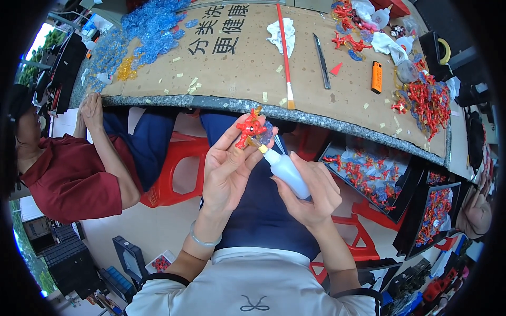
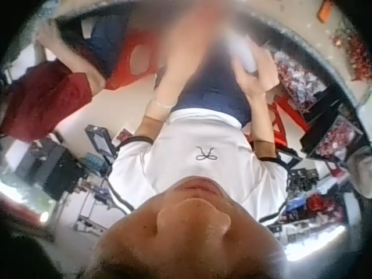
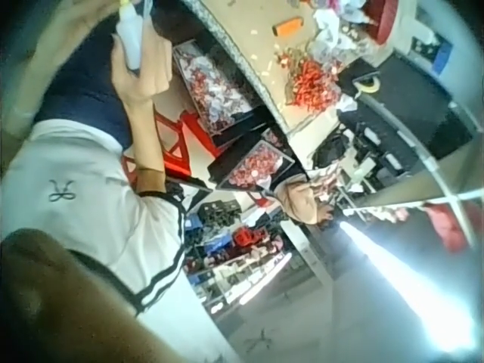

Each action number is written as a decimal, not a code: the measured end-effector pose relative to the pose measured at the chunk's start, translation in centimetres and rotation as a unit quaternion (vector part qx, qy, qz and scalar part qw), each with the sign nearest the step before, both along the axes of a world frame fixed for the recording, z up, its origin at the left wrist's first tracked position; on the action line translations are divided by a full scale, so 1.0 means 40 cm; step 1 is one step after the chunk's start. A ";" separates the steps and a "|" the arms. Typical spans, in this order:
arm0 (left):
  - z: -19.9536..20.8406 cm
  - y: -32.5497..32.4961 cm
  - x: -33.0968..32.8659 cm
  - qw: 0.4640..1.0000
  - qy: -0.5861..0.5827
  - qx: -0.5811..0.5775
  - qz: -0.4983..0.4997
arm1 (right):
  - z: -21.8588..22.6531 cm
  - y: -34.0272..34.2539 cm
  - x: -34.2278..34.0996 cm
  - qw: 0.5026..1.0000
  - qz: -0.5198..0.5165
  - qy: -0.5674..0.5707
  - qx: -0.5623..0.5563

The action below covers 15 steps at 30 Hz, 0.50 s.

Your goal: The person assembles toy figurines by applying glue from a bottle and with a paintbrush, then attaching pieces together by hand.

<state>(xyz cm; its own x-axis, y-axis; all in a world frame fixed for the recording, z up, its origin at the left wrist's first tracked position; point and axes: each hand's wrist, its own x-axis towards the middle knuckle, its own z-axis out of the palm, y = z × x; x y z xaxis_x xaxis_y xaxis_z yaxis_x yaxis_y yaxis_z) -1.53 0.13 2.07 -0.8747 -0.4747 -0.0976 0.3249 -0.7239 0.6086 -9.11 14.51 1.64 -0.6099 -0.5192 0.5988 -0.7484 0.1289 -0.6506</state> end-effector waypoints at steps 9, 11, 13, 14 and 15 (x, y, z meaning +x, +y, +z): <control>0.005 -0.001 0.001 1.000 -0.007 0.013 -0.001 | 0.003 0.000 -0.006 0.998 -0.003 0.058 0.016; 0.005 -0.002 0.002 1.000 -0.009 0.017 -0.001 | 0.009 0.002 -0.007 0.996 -0.003 0.075 0.039; 0.003 -0.001 0.003 0.999 -0.010 0.032 0.000 | 0.021 0.001 -0.009 0.996 0.000 0.077 0.045; 0.004 -0.001 0.003 0.999 -0.010 0.033 0.000 | 0.025 0.001 -0.009 0.996 0.003 0.079 0.051; 0.005 -0.001 0.004 0.999 -0.013 0.035 0.000 | 0.024 0.000 -0.010 0.996 0.003 0.079 0.051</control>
<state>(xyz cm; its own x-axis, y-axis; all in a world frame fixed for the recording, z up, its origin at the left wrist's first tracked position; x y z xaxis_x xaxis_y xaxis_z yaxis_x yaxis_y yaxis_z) -1.38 0.08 2.27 -0.8717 -0.4657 -0.1526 0.3101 -0.7652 0.5642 -9.51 14.51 2.61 -0.5090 -0.5852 0.6313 -0.8412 0.1827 -0.5090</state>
